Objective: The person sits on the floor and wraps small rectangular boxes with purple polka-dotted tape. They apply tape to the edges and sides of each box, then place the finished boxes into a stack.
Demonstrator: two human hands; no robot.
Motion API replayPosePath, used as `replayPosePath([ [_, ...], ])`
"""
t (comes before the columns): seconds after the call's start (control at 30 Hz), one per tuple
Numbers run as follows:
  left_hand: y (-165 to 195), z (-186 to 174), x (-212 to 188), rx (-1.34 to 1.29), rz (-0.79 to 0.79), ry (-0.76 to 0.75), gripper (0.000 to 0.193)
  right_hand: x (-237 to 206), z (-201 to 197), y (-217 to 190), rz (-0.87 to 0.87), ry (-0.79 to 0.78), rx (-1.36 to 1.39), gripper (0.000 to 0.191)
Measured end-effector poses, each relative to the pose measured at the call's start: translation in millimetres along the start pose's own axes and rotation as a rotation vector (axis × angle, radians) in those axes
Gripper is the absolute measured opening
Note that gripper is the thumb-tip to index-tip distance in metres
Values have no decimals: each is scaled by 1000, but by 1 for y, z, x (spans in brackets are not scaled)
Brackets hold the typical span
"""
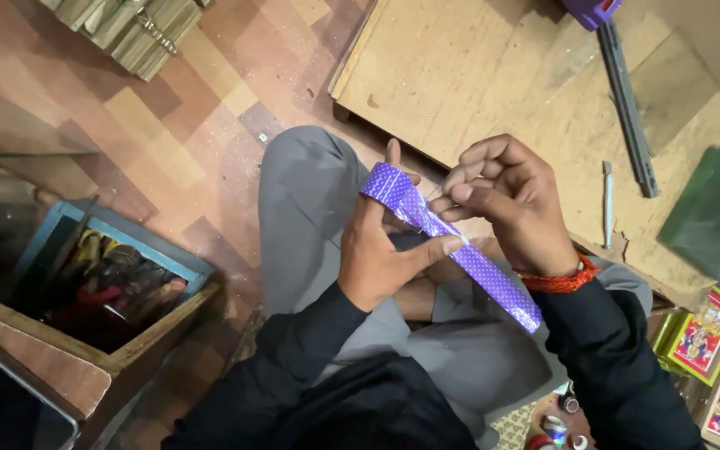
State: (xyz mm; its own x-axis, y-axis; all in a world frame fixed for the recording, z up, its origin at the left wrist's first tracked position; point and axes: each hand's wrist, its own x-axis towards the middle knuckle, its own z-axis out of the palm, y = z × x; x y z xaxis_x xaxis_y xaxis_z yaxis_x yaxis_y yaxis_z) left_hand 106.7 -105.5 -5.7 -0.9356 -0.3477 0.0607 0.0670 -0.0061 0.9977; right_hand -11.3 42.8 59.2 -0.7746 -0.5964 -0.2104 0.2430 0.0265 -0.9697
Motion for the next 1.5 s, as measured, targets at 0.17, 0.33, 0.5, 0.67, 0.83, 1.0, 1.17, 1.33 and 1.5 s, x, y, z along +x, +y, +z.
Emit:
replayPosePath([
  [0.17,-1,-3,3,70,63,17,118,3,0,-1,-24,14,3,25],
  [0.33,1,-3,5,64,45,12,118,4,-11,-3,4,71,-96,27],
  [0.5,1,-4,4,-26,36,38,116,12,-56,12,-96,179,-225,28],
  [0.67,0,7,-1,-45,24,120,119,26,-133,63,129,244,-300,36],
  [0.83,-11,20,4,-66,68,118,116,38,-184,94,240,366,-518,48],
  [1.0,-33,36,18,-454,22,-37,118,-12,-134,38,-166,424,-521,46],
  [1.17,-42,70,27,-668,8,-105,114,-103,-20,4,-494,466,-1344,49],
  [1.33,-25,75,21,-823,-93,-290,105,-102,15,7,-492,511,-1440,42],
  [1.5,-7,75,17,-781,-160,-383,107,-105,5,-11,-354,448,-1027,30],
])
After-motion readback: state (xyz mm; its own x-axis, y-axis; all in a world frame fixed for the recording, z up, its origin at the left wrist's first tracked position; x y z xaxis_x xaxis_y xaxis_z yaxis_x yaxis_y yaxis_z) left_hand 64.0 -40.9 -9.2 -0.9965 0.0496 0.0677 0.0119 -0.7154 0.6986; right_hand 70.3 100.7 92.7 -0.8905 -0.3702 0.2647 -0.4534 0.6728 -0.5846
